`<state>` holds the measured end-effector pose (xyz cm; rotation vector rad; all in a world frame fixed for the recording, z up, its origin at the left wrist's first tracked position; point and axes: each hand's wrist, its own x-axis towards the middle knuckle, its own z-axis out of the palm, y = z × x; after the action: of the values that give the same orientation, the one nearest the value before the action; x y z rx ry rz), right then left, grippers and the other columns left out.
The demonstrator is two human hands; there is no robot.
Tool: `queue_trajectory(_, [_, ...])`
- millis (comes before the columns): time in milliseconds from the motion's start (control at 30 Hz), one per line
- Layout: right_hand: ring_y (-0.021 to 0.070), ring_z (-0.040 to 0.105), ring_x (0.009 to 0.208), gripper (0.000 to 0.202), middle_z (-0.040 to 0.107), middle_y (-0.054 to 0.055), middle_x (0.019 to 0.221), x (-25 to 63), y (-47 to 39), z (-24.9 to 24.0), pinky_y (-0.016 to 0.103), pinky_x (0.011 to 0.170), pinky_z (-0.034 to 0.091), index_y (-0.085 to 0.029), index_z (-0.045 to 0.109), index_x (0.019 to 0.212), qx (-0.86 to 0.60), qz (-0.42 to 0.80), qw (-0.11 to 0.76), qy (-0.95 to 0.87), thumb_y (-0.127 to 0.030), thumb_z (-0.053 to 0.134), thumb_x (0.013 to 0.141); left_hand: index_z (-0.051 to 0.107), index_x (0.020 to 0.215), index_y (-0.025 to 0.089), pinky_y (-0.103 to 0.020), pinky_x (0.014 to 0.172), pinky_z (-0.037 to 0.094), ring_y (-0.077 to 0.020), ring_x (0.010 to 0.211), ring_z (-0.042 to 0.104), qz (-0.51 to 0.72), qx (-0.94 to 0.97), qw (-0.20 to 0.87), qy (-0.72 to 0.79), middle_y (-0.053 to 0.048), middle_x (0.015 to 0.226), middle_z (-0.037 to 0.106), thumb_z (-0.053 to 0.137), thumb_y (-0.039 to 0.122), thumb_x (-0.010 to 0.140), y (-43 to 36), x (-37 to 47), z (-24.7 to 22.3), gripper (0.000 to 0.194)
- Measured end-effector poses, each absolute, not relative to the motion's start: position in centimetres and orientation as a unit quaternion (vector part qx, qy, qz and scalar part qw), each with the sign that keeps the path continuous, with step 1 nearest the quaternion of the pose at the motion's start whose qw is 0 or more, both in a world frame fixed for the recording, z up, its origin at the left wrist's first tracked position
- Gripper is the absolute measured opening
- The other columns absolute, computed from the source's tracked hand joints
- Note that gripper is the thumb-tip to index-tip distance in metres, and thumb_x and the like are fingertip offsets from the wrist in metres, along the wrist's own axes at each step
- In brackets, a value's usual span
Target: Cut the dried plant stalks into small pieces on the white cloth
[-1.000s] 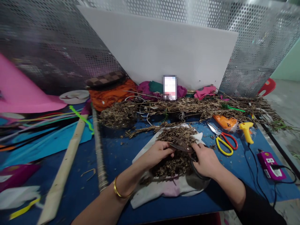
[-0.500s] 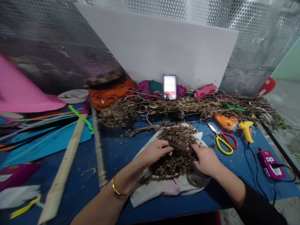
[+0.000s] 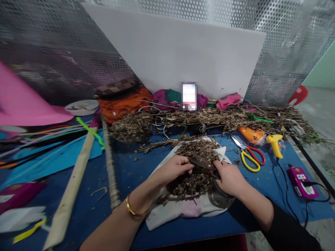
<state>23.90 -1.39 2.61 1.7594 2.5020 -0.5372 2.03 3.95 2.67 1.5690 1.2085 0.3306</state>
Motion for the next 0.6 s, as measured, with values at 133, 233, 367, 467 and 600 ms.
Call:
queue_trajectory(133, [0.018,0.055,0.084,0.031,0.057,0.008,0.098,23.79,-1.39,2.52,0.025,0.067,0.033,-0.02,0.042,0.115,0.567,-0.173,0.02,0.805,-0.027,0.04,0.085,0.058,0.054,0.014,-0.022,0.048,0.022,-0.008,0.046,0.031,0.143,0.656,0.537,0.51,0.004,0.045,0.041,0.052,0.037,0.068,3.89,2.08,2.91,0.028])
queue_trajectory(233, [0.0177,0.055,0.086,0.033,0.057,0.007,0.099,23.82,-1.3,2.39,0.024,0.068,0.033,-0.019,0.042,0.116,0.563,-0.182,0.025,0.805,-0.024,0.042,0.083,0.058,0.053,0.014,-0.022,0.048,0.023,-0.0082,0.046,0.031,0.145,0.657,0.538,0.508,0.005,0.044,0.041,0.053,0.037,0.067,3.93,2.01,2.96,0.027])
queue_trajectory(367, [0.0176,0.055,0.086,0.038,0.057,0.006,0.101,24.04,-1.21,2.48,0.023,0.067,0.033,-0.02,0.042,0.115,0.561,-0.173,0.001,0.809,-0.023,0.047,0.078,0.06,0.055,0.014,-0.022,0.048,0.026,-0.0089,0.047,0.036,0.144,0.663,0.532,0.506,0.003,0.048,0.048,0.053,0.039,0.068,4.07,1.82,2.99,0.029])
queue_trajectory(467, [0.0171,0.055,0.083,0.036,0.056,0.006,0.101,24.16,-1.25,2.82,0.023,0.065,0.032,-0.02,0.043,0.115,0.574,-0.155,-0.016,0.804,-0.029,0.046,0.081,0.061,0.06,0.013,-0.021,0.048,0.027,-0.009,0.047,0.037,0.171,0.654,0.546,0.495,0.001,0.052,0.052,0.052,0.038,0.069,4.12,1.75,3.17,0.028])
queue_trajectory(600, [0.0165,0.054,0.079,0.038,0.055,0.006,0.1,24.1,-1.33,3.25,0.023,0.064,0.032,-0.02,0.043,0.116,0.572,-0.159,-0.019,0.805,-0.032,0.048,0.081,0.065,0.074,0.012,-0.02,0.046,0.027,-0.0083,0.047,0.037,0.206,0.627,0.568,0.491,0.0,0.059,0.058,0.051,0.031,0.07,4.03,1.94,3.42,0.024])
